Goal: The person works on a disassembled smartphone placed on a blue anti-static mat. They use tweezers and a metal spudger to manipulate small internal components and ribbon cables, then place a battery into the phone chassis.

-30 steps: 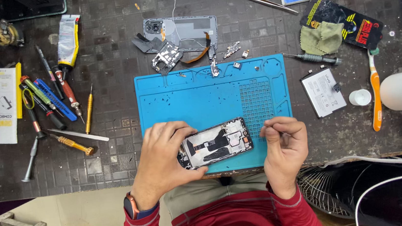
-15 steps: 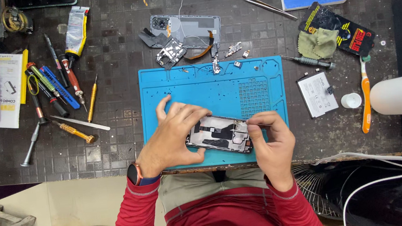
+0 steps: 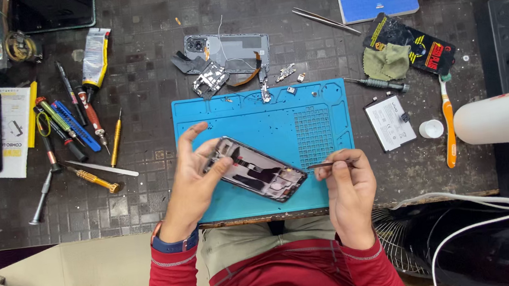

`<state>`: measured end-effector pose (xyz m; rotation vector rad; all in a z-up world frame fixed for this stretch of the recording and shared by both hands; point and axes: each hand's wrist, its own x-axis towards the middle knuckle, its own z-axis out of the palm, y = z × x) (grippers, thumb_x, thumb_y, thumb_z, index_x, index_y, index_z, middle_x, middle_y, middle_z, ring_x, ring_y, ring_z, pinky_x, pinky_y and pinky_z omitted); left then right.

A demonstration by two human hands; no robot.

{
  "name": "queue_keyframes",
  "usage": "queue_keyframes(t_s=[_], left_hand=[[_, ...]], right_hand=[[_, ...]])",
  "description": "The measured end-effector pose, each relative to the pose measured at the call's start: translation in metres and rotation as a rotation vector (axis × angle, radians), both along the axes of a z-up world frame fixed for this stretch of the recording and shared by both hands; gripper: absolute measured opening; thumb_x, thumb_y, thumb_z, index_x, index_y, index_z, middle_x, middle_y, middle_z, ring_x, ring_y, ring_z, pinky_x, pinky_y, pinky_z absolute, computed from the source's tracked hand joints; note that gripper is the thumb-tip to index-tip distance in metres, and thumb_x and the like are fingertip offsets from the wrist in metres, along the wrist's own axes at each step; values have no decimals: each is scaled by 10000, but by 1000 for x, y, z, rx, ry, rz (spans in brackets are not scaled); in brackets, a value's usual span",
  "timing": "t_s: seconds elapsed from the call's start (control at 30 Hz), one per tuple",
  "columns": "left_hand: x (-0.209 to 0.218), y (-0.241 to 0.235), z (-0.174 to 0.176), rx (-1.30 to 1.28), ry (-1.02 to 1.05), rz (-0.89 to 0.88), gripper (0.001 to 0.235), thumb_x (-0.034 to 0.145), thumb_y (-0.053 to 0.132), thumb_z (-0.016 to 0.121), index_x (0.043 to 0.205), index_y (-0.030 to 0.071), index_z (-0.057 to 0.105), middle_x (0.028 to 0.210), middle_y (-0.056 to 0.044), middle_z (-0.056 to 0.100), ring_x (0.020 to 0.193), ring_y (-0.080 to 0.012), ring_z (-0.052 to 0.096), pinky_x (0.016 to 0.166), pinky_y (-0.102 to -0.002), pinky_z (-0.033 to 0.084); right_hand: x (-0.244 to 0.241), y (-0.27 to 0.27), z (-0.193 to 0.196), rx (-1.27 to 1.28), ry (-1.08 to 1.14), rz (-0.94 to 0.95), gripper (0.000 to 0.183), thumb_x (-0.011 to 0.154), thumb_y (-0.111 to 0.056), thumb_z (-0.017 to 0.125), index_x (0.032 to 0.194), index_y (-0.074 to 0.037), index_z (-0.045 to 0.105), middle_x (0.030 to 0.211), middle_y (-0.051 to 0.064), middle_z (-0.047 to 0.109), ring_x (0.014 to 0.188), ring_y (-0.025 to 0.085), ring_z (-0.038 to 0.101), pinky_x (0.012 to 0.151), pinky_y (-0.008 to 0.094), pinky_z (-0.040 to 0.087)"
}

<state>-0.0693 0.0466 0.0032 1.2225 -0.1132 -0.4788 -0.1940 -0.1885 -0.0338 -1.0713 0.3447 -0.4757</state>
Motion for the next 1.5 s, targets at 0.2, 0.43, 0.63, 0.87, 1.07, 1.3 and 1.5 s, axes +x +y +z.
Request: queue_keyframes(t_s=[0.2, 0.43, 0.63, 0.87, 1.07, 1.3, 1.5], left_hand=[[13, 13, -5, -129, 141, 218, 299, 969, 110, 709, 1220, -6, 596, 1038, -48, 728, 872, -76, 688, 767, -229, 569], [37, -12, 10, 45, 33, -196, 245, 1034, 161, 717, 1179, -20, 638, 987, -30, 711, 835, -57, 621, 738, -232, 516], [47, -68, 21, 376, -407, -753, 423, 942, 288, 689, 1310, 104, 590, 951, -93, 799, 808, -154, 756, 703, -300, 572], [27, -105, 10, 546, -997, -818, 617, 796, 421, 791, 1301, 100, 641, 1140, -128, 737, 1024, -330, 681, 834, -436, 533], [18, -93, 3, 690, -1057, -669, 589, 819, 372, 732, 1336, 104, 647, 1144, -98, 714, 1069, -287, 632, 931, -414, 482], [13, -63, 3, 717, -977, -470, 397, 997, 334, 658, 1321, 104, 661, 1256, -54, 704, 1132, -253, 630, 991, -404, 461], [-1, -42, 12, 648, -1054, -307, 504, 931, 353, 730, 1310, 39, 620, 1359, -108, 642, 1238, -297, 590, 1074, -439, 422]], right_hand=[[-9, -4, 1, -9, 26, -33, 24, 1083, -31, 525, 1095, -42, 543, 971, 64, 573, 845, 155, 555, 822, 362, 508], [-15, -8, -5, -26, -48, 5, 29, 1080, -16, 511, 1065, -34, 528, 951, 59, 544, 854, 151, 541, 840, 373, 519], [-14, -12, -13, 129, -88, -42, 53, 1118, -7, 515, 1071, -31, 526, 980, 68, 547, 878, 153, 537, 811, 382, 511], [-15, -3, -12, 51, -41, -191, 16, 1099, -38, 507, 1108, -51, 507, 1107, 83, 579, 947, 165, 581, 807, 392, 545], [-14, 4, -11, -67, -73, -219, 62, 1107, -30, 508, 1154, -47, 472, 1169, 90, 560, 980, 166, 583, 884, 399, 559], [-16, 6, -1, -392, 1, -120, 101, 1090, -50, 559, 1149, -11, 487, 1179, 148, 632, 1041, 223, 684, 898, 381, 602], [-22, 5, 8, -518, 118, -63, 166, 1059, 5, 589, 1164, 6, 460, 1098, 159, 679, 968, 216, 729, 890, 328, 605]])
